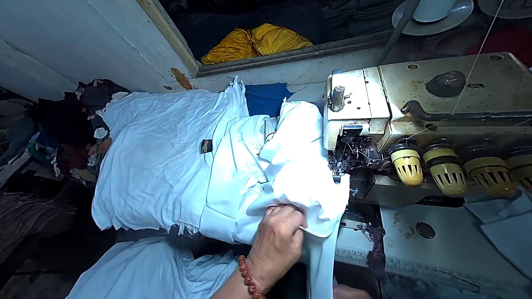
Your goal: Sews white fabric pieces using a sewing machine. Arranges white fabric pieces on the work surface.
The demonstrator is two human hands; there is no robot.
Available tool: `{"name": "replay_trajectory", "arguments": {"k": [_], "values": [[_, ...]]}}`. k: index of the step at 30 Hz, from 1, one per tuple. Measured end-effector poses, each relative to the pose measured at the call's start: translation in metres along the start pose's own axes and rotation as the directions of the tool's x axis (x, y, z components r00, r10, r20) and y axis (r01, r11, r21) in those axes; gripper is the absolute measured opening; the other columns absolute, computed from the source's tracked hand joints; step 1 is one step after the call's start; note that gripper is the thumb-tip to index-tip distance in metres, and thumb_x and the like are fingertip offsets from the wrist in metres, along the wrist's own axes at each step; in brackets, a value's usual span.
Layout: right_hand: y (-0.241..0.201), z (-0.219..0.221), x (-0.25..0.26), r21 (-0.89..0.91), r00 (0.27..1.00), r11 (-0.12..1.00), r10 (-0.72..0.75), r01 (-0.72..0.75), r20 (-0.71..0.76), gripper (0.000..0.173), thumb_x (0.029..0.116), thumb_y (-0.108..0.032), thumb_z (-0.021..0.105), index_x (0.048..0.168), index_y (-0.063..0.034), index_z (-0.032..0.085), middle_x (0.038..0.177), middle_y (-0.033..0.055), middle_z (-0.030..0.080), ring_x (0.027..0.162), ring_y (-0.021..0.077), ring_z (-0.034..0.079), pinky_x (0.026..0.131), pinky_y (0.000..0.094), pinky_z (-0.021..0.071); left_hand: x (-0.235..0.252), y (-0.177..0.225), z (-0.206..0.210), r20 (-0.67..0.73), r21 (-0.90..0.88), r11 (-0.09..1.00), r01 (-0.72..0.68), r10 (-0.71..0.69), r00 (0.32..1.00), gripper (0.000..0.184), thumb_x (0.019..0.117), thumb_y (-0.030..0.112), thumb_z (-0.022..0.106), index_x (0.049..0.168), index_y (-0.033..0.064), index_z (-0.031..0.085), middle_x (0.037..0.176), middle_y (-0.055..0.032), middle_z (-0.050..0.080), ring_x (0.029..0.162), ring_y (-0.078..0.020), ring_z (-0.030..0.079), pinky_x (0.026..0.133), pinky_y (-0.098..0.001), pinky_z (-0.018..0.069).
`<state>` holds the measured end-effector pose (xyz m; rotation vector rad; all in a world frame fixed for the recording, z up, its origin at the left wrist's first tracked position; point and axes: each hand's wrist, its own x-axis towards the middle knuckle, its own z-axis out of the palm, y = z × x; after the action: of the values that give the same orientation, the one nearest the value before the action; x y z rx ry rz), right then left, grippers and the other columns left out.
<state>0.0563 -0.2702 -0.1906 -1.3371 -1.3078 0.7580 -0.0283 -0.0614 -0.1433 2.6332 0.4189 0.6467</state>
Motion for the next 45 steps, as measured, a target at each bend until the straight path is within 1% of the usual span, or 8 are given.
{"name": "replay_trajectory", "arguments": {"k": [6,10,15,20,25,30,35,45], "values": [[0.001,-0.028,0.031,0.177,0.828,0.982,0.158,-0.072,-0.538,0.036,0.0984,-0.025,0.067,0.121,0.0029,0.064,0.117,0.0057,0.070,0.107,0.0078,0.069,0.093,0.0275,0.0596,0.020,-0.001,-0.055,0.004,-0.329,0.941,0.083,-0.086,0.996,0.017,0.0869,0.010,0.056,0.073,0.0069,0.065,0.072,0.0040,0.062,0.068,0.0038,0.056,0.060,-0.0113,0.0457],[-0.006,-0.029,0.054,0.387,0.843,0.922,0.201,0.010,-0.500,0.032,0.0968,-0.015,0.067,0.123,0.0019,0.060,0.104,-0.0036,0.073,0.091,0.0025,0.070,0.080,0.0218,0.0602,0.042,0.008,-0.094,-0.082,-0.081,0.995,-0.065,0.058,0.995,0.016,0.0901,0.026,0.067,0.081,0.0135,0.072,0.073,0.0095,0.062,0.068,0.0063,0.056,0.059,-0.0099,0.0460],[-0.016,-0.018,0.055,0.392,0.835,0.919,0.250,-0.045,-0.490,0.014,0.0909,0.006,0.064,0.101,-0.0020,0.070,0.083,-0.0085,0.072,0.072,-0.0034,0.066,0.067,0.0160,0.0568,0.055,0.012,-0.115,-0.041,0.152,0.970,-0.190,0.198,0.979,0.021,0.0913,0.036,0.070,0.086,0.0165,0.077,0.074,0.0091,0.060,0.072,0.0019,0.055,0.061,-0.0160,0.0430],[-0.021,-0.019,0.046,0.466,0.846,0.884,0.263,-0.020,-0.463,0.022,0.0907,0.008,0.063,0.104,-0.0062,0.073,0.086,-0.0088,0.076,0.074,-0.0026,0.069,0.070,0.0172,0.0583,0.053,0.022,-0.120,0.038,-0.093,0.956,-0.277,0.282,0.959,0.018,0.0955,0.022,0.065,0.084,0.0104,0.073,0.074,0.0029,0.062,0.071,0.0005,0.056,0.062,-0.0126,0.0436],[-0.025,-0.022,0.044,0.517,0.838,0.856,0.277,0.008,-0.470,0.024,0.0893,0.007,0.065,0.098,-0.0125,0.075,0.081,-0.0093,0.075,0.072,-0.0032,0.068,0.066,0.0166,0.0571,0.041,0.042,-0.094,0.288,-0.216,0.935,-0.280,0.335,0.897,0.017,0.0976,0.015,0.061,0.085,0.0079,0.071,0.079,-0.0070,0.067,0.070,-0.0147,0.063,0.057,-0.0264,0.0467],[-0.026,-0.030,0.066,0.445,0.798,0.895,0.260,0.012,-0.543,0.023,0.0857,0.009,0.062,0.093,-0.0098,0.073,0.077,-0.0111,0.072,0.066,-0.0048,0.064,0.061,0.0144,0.0545,0.055,0.035,-0.044,0.187,-0.099,0.921,-0.377,0.390,0.902,0.018,0.0934,0.014,0.060,0.080,0.0096,0.071,0.072,-0.0020,0.063,0.060,-0.0109,0.060,0.049,-0.0238,0.0450],[-0.019,-0.031,0.087,0.382,0.760,0.923,0.214,0.049,-0.614,0.015,0.0848,0.006,0.065,0.085,-0.0075,0.071,0.066,-0.0109,0.066,0.056,-0.0059,0.058,0.053,0.0123,0.0493,0.077,0.021,-0.029,0.133,-0.153,0.970,-0.188,0.209,0.969,0.017,0.0933,0.019,0.064,0.085,0.0108,0.076,0.071,0.0037,0.066,0.063,-0.0033,0.062,0.053,-0.0214,0.0487],[-0.023,-0.028,0.071,0.537,0.801,0.838,0.253,0.099,-0.543,0.029,0.0886,0.012,0.061,0.107,-0.0047,0.075,0.087,-0.0036,0.078,0.075,0.0026,0.072,0.070,0.0207,0.0611,0.067,0.027,-0.035,0.131,-0.173,0.945,-0.278,0.301,0.945,0.016,0.0912,0.016,0.063,0.082,0.0086,0.073,0.069,0.0014,0.063,0.060,-0.0052,0.058,0.050,-0.0207,0.0445]]}}
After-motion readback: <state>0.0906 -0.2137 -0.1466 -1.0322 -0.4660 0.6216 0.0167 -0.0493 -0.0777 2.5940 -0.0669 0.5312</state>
